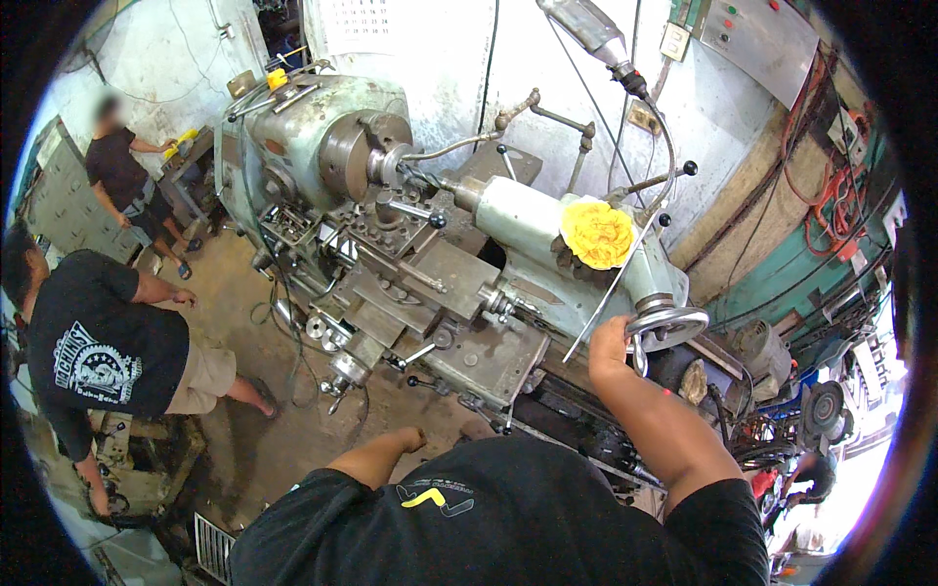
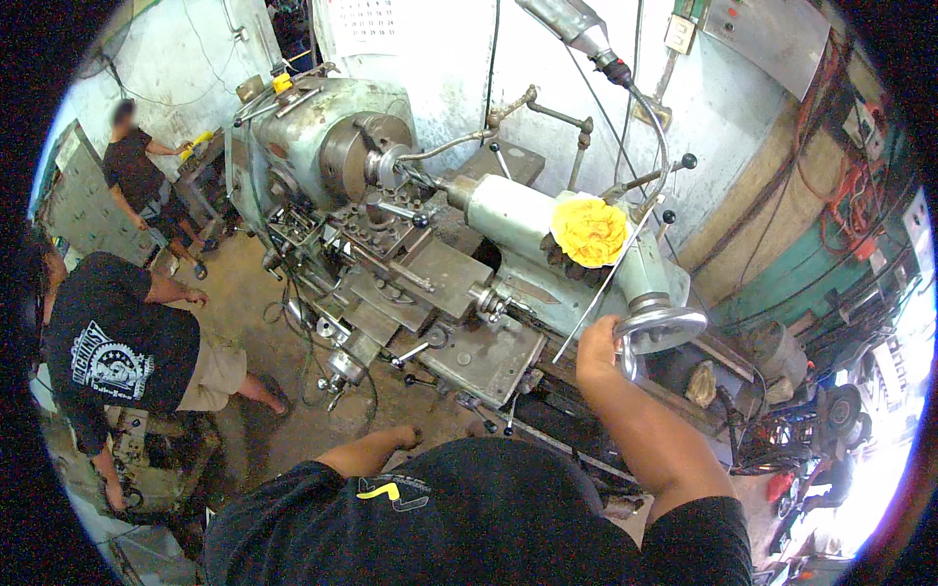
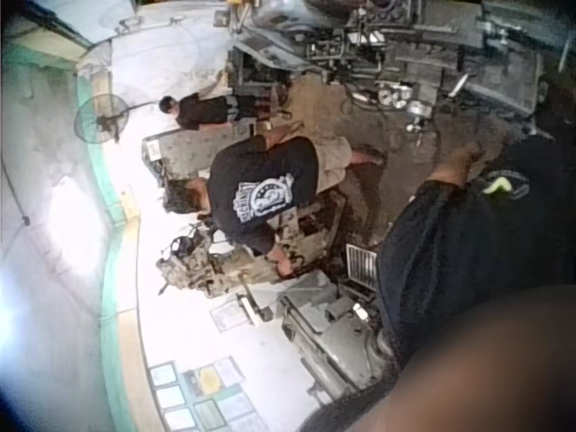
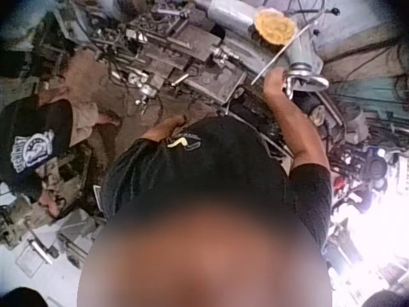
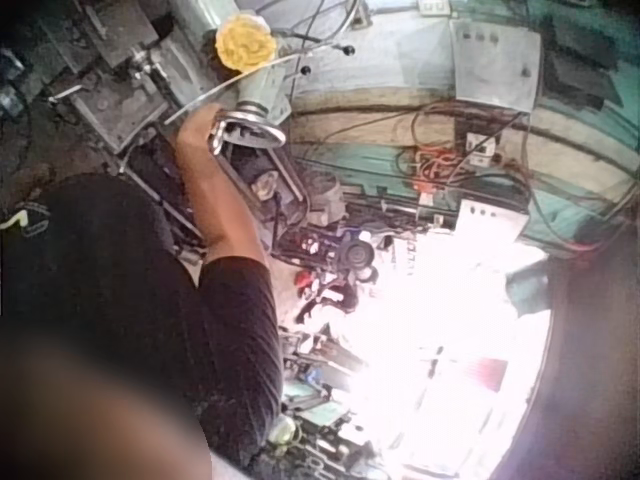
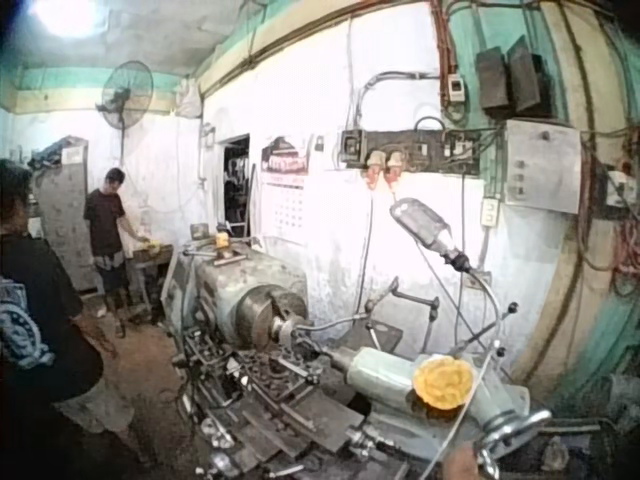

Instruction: The person operates a metal lathe, using both hands to turn the handwheel and adjust the tool post while a metal workpiece rotates in the chuck. The person repeatedly advances and retracts the cutting tool along the workpiece.

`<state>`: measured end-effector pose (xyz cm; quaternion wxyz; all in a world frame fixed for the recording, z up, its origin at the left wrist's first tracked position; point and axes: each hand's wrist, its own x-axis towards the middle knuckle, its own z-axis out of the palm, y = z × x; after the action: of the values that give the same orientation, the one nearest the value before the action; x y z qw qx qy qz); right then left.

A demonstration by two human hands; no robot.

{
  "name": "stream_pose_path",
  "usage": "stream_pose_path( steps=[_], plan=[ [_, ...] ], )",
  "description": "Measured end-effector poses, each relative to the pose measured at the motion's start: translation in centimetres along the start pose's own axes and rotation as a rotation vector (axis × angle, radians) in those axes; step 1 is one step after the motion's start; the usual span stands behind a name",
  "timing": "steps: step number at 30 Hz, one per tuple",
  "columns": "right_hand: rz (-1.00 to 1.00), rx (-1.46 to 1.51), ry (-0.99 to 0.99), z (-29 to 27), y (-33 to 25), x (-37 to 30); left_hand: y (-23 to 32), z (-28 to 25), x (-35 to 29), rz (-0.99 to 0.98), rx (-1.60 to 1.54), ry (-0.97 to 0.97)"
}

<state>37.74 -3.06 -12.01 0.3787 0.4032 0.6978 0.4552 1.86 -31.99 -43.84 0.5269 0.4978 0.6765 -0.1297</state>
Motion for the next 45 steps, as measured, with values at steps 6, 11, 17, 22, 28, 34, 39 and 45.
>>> stream_pose_path(
  steps=[6,11,17,22,28,34,39,45],
  plan=[
    [-0.141,0.096,-0.208,-1.6,0.5,-0.2,-0.7,0.7,0.8,0.067,-0.029,0.099],
    [-0.086,0.662,0.070,-6.0,5.8,-3.8,-2.0,2.1,0.5,0.121,0.244,0.102],
    [0.233,1.181,0.450,-5.1,16.4,-6.7,-3.6,4.4,0.8,-0.079,-0.144,0.072],
    [0.220,1.631,0.133,5.9,22.4,-7.1,-4.4,4.5,-1.6,0.138,0.113,0.121],
    [-0.001,1.815,0.132,12.2,21.4,-5.3,-3.1,4.6,-4.3,0.029,0.045,0.098],
    [0.076,1.738,0.206,10.0,21.4,-5.3,-2.1,6.4,-4.1,0.020,0.042,0.162],
    [0.109,1.695,0.113,8.2,22.0,-5.7,1.5,6.8,-3.4,0.144,0.261,0.111],
    [0.081,1.441,0.137,4.4,22.4,-6.2,6.7,7.1,-5.1,0.055,-0.016,0.175]
  ],
)
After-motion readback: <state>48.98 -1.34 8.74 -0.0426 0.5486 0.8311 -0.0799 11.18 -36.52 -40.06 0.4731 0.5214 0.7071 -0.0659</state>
